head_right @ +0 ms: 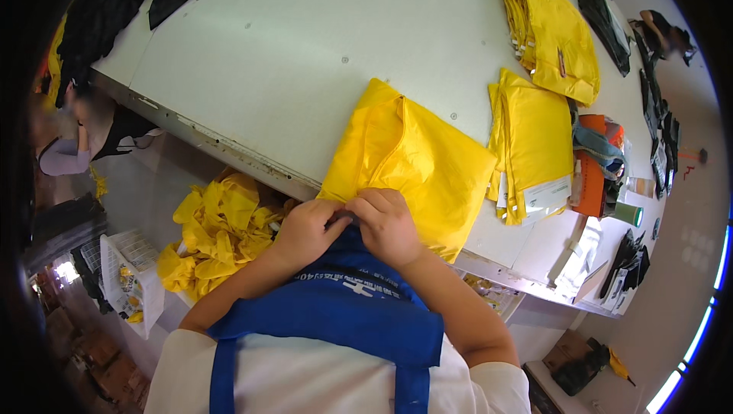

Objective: The person folds a yellow raincoat on a white table. They smooth the fabric, fold the sleeves and body, and use scissors to trim a small piece of fabric. The folded raincoat is placed on a stack of similar items.

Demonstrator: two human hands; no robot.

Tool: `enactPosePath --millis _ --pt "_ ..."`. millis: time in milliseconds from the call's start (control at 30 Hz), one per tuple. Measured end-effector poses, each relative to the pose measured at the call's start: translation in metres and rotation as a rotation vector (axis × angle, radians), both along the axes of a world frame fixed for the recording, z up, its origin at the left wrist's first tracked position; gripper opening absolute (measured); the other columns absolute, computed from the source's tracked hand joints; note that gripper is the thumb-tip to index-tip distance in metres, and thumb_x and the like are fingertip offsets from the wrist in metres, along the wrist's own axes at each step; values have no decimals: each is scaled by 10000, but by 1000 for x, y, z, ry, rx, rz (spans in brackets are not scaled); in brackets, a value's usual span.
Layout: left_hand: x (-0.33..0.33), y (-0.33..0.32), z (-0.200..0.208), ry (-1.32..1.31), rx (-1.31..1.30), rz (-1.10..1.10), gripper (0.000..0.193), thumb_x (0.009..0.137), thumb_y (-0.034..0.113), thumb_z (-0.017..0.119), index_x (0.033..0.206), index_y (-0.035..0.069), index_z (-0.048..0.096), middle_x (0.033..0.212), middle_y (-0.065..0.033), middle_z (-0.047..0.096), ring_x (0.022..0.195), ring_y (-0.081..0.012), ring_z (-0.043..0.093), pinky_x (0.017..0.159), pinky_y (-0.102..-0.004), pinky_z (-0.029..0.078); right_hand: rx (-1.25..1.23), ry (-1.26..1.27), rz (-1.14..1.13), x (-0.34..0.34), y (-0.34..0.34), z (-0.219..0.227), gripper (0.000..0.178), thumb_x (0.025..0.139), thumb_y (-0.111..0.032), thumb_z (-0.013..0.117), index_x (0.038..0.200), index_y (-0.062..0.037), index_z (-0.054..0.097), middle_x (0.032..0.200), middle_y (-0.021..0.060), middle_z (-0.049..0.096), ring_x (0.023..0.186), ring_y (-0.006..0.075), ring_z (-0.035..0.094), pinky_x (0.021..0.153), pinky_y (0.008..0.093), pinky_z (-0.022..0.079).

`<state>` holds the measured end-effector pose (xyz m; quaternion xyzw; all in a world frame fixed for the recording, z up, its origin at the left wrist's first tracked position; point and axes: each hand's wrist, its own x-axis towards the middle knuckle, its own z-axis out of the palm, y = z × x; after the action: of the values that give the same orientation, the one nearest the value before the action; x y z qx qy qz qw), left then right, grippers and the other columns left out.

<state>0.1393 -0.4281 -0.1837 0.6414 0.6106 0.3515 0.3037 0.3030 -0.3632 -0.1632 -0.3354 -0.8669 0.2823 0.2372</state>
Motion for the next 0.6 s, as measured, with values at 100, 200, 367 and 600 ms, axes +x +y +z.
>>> enactPosePath --millis 100,200,367,600 --pt "8 -4 -16 73 66 47 146 770 150 704 816 44 614 731 -98 620 705 -292 617 633 -376 500 -76 -16 -27 -7 -5 2 243 686 22 617 900 -93 613 882 86 606 819 306 593 758 378 475" --pt "10 -3 -23 108 118 124 148 724 105 721 800 42 611 727 -108 609 698 -306 608 617 -389 490 -84 -42 -15 -11 -8 1 241 708 20 613 917 -99 605 883 95 603 816 315 594 748 387 482" --pt "8 -2 -28 76 207 211 104 757 119 694 783 63 610 716 -92 614 686 -282 614 621 -377 502 -153 -46 12 -23 -3 6 247 700 36 608 910 -93 589 852 97 587 804 323 586 732 398 484" --pt "10 -8 -38 18 80 281 139 679 71 691 760 51 580 703 -114 599 664 -306 600 599 -392 497 69 -94 149 -30 20 -5 227 716 32 586 906 -90 573 828 85 589 805 319 563 720 395 442"
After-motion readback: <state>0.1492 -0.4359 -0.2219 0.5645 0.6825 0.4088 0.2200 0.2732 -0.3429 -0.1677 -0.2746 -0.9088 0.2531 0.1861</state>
